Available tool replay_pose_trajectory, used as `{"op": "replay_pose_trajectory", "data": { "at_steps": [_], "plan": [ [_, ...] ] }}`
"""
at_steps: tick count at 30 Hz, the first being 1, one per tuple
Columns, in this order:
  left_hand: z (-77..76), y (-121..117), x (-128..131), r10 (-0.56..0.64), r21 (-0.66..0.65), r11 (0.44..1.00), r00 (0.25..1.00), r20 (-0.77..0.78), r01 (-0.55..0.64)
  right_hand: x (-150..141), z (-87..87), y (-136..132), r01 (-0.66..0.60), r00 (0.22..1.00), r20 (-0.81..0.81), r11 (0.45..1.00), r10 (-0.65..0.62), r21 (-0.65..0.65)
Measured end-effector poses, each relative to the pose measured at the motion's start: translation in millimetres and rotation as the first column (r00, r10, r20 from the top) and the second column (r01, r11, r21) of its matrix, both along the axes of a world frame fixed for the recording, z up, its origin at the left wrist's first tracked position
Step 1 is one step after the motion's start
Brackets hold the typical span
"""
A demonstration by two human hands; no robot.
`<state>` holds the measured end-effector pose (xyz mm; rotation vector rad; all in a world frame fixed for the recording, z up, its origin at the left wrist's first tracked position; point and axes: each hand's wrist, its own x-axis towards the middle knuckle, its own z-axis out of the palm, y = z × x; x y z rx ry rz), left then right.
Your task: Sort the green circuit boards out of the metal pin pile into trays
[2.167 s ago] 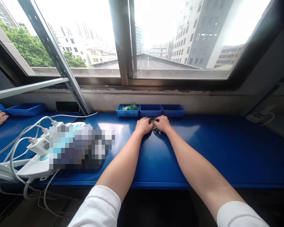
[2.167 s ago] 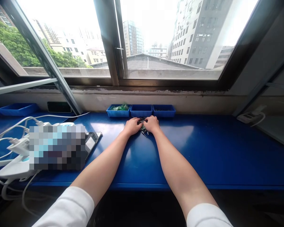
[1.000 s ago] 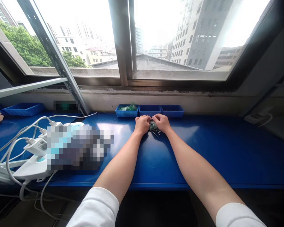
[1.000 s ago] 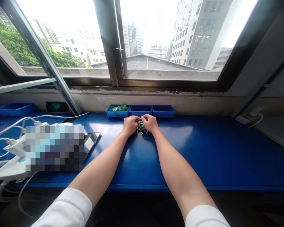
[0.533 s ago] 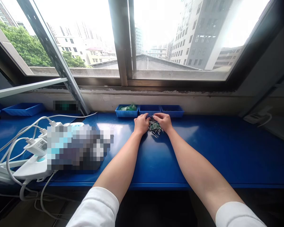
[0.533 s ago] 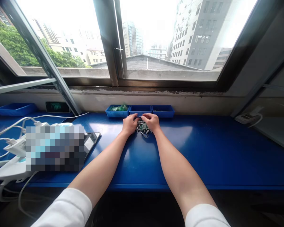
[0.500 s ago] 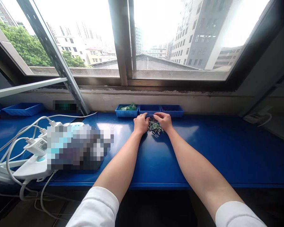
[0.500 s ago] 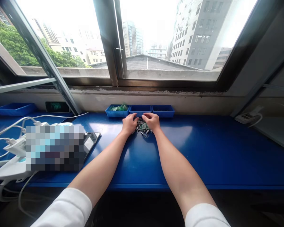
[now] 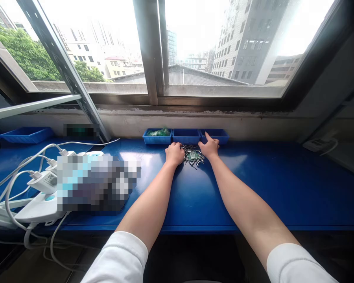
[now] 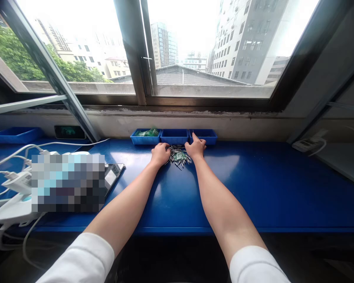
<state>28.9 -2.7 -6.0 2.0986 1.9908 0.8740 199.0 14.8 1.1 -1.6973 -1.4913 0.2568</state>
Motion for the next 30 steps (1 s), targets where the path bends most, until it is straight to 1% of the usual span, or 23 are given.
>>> {"op": "replay_pose_trajectory", "data": {
  "at_steps": [4,8,10,13,15,16,17,19,21,24,30],
  "plan": [
    [-0.2,-1.0,0.3,-0.028,-0.025,0.999,0.999,-0.037,0.028,-1.4,0.6,-1.2,-0.002,1.0,0.021,0.998,0.004,-0.066],
    [0.1,-1.6,1.0,-0.039,-0.049,0.998,0.997,-0.059,0.036,-3.6,-1.1,-1.9,-0.043,0.998,0.039,0.997,0.045,-0.069],
    [0.6,-1.6,1.5,-0.041,-0.059,0.998,0.997,-0.066,0.037,-4.7,-2.5,-1.6,-0.041,0.998,0.052,0.999,0.042,-0.023],
    [0.8,-1.4,1.9,-0.047,-0.061,0.997,0.996,-0.071,0.043,-7.0,-4.9,-0.9,-0.032,0.996,0.087,0.994,0.023,0.107],
    [0.4,-1.0,1.9,-0.054,-0.054,0.997,0.996,-0.067,0.05,-9.5,-6.9,-1.0,-0.093,0.99,0.123,0.982,0.073,0.166],
    [0.1,-0.8,1.7,-0.056,-0.052,0.997,0.996,-0.063,0.053,-11.2,-8.1,-1.2,-0.149,0.981,0.148,0.974,0.124,0.17],
    [-0.2,-0.5,1.5,-0.06,-0.052,0.997,0.997,-0.057,0.057,-13.0,-9.4,-1.6,-0.213,0.967,0.177,0.965,0.185,0.155],
    [-0.5,0.2,0.9,-0.065,-0.051,0.997,0.997,-0.039,0.063,-16.7,-12.2,-2.1,-0.329,0.923,0.24,0.941,0.302,0.078],
    [-0.4,0.8,0.4,-0.07,-0.052,0.996,0.997,-0.017,0.069,-19.9,-14.9,-1.9,-0.387,0.881,0.291,0.922,0.374,-0.012],
    [0.1,1.1,0.1,-0.072,-0.052,0.996,0.997,0.0,0.072,-22.0,-17.5,0.2,-0.412,0.849,0.323,0.907,0.417,-0.087],
    [-0.4,0.9,0.2,-0.096,-0.051,0.994,0.995,-0.006,0.096,-20.1,-17.5,2.5,-0.446,0.842,0.315,0.894,0.437,-0.048]
  ]
}}
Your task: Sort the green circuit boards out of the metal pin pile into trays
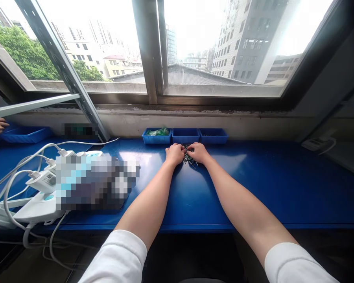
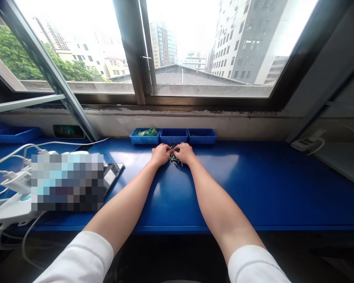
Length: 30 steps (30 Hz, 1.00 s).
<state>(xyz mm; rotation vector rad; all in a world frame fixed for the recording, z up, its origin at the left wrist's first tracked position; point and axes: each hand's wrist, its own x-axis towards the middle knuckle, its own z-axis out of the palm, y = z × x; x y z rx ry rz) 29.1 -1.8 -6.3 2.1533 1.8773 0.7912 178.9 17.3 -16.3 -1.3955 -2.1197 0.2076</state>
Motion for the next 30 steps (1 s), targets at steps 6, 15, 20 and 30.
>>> {"op": "replay_pose_trajectory", "data": {
  "at_steps": [6,15,20,30],
  "plan": [
    [-1.2,0.8,0.6,-0.014,0.031,0.999,1.0,0.023,0.013,0.0,3.0,-5.2,-0.026,0.995,-0.091,0.998,0.031,0.05],
    [4.4,-3.1,2.9,-0.019,0.125,0.992,0.993,0.116,0.005,-1.6,8.0,-10.2,-0.098,0.96,-0.248,0.987,0.127,0.129],
    [10.0,-8.4,5.7,-0.021,0.135,0.991,0.995,0.099,0.008,-1.8,10.8,-12.2,-0.07,0.932,-0.35,0.994,0.096,0.087],
    [9.8,-6.0,4.5,0.026,0.13,0.991,0.993,0.114,-0.041,3.2,10.5,-8.0,-0.145,0.72,-0.69,0.988,0.071,-0.049]
  ]
}}
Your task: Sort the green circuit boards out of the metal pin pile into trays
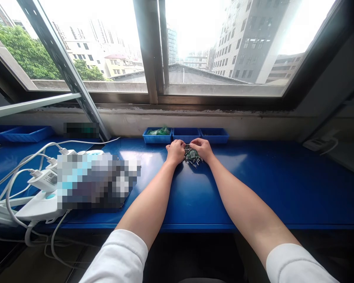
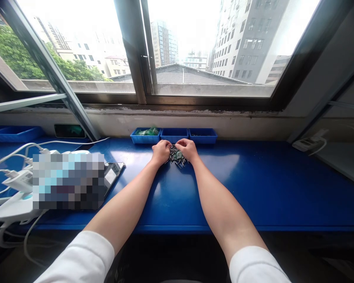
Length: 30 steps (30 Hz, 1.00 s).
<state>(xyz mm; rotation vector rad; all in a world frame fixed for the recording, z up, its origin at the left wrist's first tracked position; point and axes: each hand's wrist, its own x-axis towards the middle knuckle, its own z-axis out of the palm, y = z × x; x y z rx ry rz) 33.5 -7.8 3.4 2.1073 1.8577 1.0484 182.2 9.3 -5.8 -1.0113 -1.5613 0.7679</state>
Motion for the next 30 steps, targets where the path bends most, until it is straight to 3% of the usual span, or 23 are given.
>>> {"op": "replay_pose_trajectory", "data": {
  "at_steps": [4,7,11,14,17,24,30],
  "plan": [
    [-0.1,0.7,-0.1,0.009,-0.005,1.0,1.0,0.018,-0.009,0.5,4.8,-4.3,-0.093,0.988,-0.13,0.995,0.087,-0.041],
    [0.5,0.6,-0.2,0.017,-0.006,1.0,1.0,0.026,-0.017,0.7,6.1,-5.2,-0.088,0.987,-0.135,0.995,0.082,-0.044],
    [-0.6,1.9,-1.5,0.077,-0.001,0.997,0.996,0.036,-0.077,2.5,5.5,-3.1,0.126,0.991,0.036,0.991,-0.127,0.048],
    [-2.4,3.4,-2.6,0.118,-0.037,0.992,0.993,0.024,-0.117,4.0,6.0,-1.4,0.315,0.916,0.204,0.935,-0.345,0.164],
    [-3.6,4.1,-2.9,0.119,-0.078,0.99,0.993,-0.003,-0.119,4.9,6.7,-0.3,0.383,0.84,0.335,0.903,-0.427,0.193],
    [-4.7,4.1,-2.7,0.101,-0.129,0.986,0.994,-0.05,-0.107,8.4,5.4,4.9,0.424,0.758,0.48,0.893,-0.441,0.152],
    [-5.9,4.8,-3.0,0.075,-0.146,0.985,0.993,-0.087,-0.087,9.1,1.5,10.4,0.453,0.754,0.541,0.891,-0.374,-0.016]
  ]
}}
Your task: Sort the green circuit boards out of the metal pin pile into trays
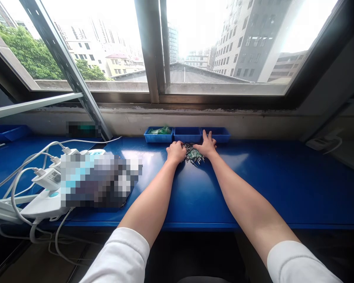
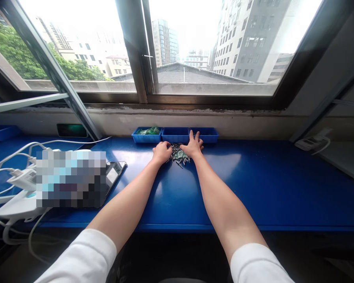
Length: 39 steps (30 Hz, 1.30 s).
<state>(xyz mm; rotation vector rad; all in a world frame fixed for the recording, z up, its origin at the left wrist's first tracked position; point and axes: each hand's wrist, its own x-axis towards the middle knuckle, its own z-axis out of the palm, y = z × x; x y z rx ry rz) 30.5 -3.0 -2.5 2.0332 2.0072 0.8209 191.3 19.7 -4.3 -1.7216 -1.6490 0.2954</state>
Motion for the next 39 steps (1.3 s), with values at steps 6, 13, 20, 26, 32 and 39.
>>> {"op": "replay_pose_trajectory", "data": {
  "at_steps": [6,13,20,26,32,39],
  "plan": [
    [-1.9,1.0,0.3,-0.022,-0.02,1.0,0.998,-0.058,0.021,-8.0,-4.9,-3.8,-0.042,0.995,0.096,0.995,0.033,0.093],
    [-3.9,0.9,0.0,-0.099,0.018,0.995,0.989,-0.11,0.101,-17.0,-9.1,-9.0,-0.203,0.959,0.232,0.967,0.165,0.152],
    [-3.7,0.1,0.2,-0.085,0.012,0.996,0.991,-0.102,0.087,-18.7,-5.7,-12.1,-0.222,0.946,0.264,0.969,0.187,0.108],
    [-4.8,0.3,-0.5,-0.091,0.005,0.996,0.99,-0.105,0.092,-18.3,-6.4,-10.9,-0.276,0.923,0.28,0.961,0.265,0.001],
    [-4.7,0.5,0.5,-0.075,-0.009,0.997,0.991,-0.107,0.075,-15.5,-8.4,-6.7,-0.36,0.901,0.276,0.932,0.336,0.039],
    [-2.6,-1.4,1.0,-0.077,-0.013,0.997,0.993,-0.094,0.076,-15.0,-9.1,-7.2,-0.374,0.905,0.246,0.925,0.347,0.069]
  ]
}}
